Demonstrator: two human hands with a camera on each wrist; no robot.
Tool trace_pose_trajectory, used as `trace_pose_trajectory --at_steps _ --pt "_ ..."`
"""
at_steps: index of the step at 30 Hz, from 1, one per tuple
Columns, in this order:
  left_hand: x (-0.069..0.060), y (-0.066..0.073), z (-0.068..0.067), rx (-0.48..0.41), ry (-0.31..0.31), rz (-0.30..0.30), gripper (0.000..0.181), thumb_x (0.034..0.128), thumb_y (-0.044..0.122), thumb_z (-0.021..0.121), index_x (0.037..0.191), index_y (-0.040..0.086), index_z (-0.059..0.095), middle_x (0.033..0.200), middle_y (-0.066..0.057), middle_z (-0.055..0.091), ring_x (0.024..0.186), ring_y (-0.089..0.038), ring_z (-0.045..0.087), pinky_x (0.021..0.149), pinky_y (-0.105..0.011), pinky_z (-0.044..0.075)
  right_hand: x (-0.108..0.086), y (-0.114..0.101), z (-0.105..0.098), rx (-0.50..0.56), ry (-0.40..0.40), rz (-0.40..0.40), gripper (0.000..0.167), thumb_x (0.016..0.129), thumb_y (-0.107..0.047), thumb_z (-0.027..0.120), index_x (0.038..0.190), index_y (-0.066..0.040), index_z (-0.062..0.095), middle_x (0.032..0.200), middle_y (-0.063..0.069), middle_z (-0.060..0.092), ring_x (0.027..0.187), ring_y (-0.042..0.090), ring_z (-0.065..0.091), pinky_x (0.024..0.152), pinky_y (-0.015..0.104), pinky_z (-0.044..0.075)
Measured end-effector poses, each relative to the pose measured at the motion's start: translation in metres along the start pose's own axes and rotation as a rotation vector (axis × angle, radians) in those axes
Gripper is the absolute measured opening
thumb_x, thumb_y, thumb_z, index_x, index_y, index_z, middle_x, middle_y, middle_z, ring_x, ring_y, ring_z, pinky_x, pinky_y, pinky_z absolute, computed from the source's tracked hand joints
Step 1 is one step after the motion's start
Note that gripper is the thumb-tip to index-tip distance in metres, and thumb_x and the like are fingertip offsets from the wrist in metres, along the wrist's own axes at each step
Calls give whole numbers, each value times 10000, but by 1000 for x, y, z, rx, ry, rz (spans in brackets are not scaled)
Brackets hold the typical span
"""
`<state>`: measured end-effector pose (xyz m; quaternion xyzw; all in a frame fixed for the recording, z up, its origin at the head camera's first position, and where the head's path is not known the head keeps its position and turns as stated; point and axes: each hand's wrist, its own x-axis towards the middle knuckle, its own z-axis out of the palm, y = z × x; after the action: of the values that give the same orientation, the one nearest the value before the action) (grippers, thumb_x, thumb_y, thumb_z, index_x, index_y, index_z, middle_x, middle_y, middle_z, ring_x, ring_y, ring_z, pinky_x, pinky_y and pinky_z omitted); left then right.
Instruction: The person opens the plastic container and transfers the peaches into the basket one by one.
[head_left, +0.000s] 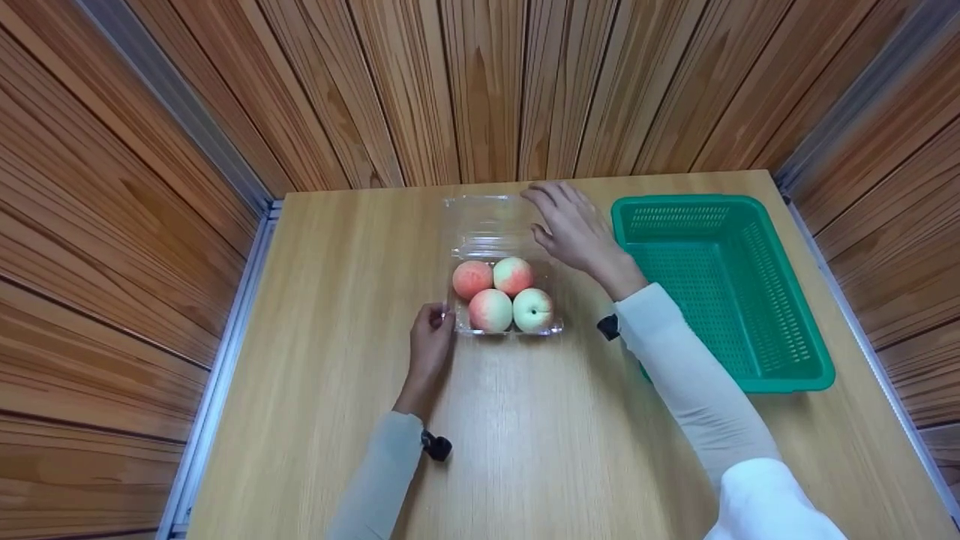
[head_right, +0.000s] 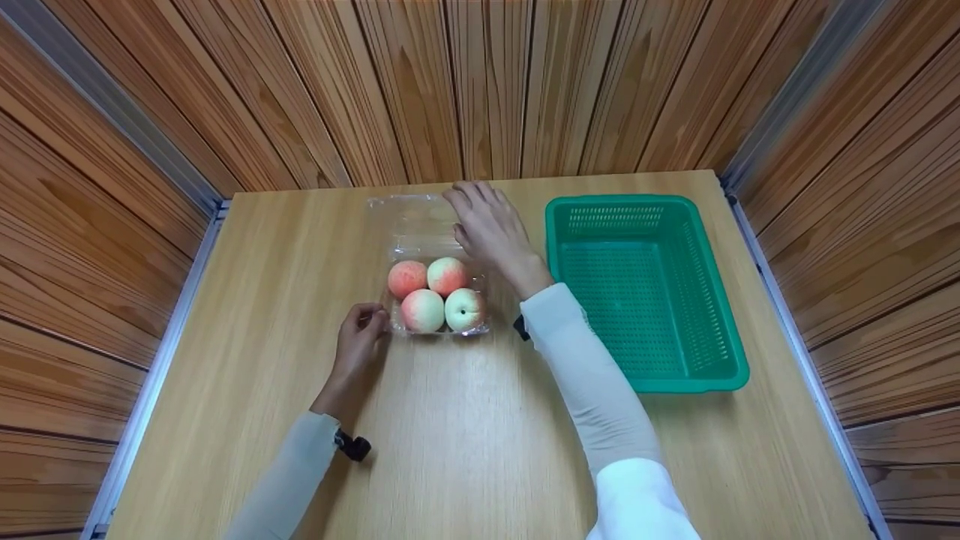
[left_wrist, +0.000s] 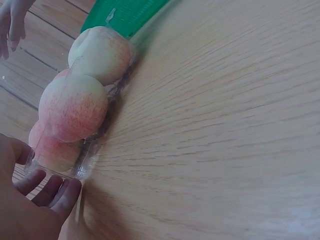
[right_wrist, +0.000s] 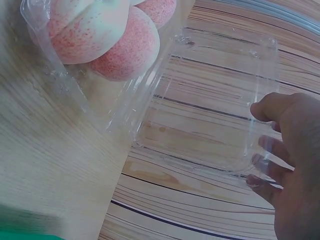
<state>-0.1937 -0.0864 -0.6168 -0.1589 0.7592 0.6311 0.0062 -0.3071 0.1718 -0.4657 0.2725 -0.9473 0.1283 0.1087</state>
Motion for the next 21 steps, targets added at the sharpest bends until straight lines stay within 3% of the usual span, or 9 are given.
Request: trace_pose_trajectory --at_steps 9,14,21 --pt "1 3 -1 12 18 -2 248 1064 171 611 1270 33 614 1264 -153 646 1189 -298 616 1062 -460 514 -6 1 -4 -46 41 -11 519 1019 -191 700 1502 -92 540 1591 153 507 1519 373 413 1274 551 319" --pt "3 3 -2 8 11 -21 253 1057 180 614 1265 37 609 1250 -146 637 1167 -290 605 1043 -437 510 -12 -2 -4 -32 28 -20 493 1021 -206 694 1479 -81 561 1552 147 541 1466 357 466 1245 547 369" --pt "3 5 -1 37 23 19 234 1030 177 632 1217 35 627 1202 -137 654 1101 -264 626 948 -362 520 -20 -4 -5 7 23 -41 499 996 -220 720 1452 -89 566 1497 136 573 1390 343 515 1187 546 437"
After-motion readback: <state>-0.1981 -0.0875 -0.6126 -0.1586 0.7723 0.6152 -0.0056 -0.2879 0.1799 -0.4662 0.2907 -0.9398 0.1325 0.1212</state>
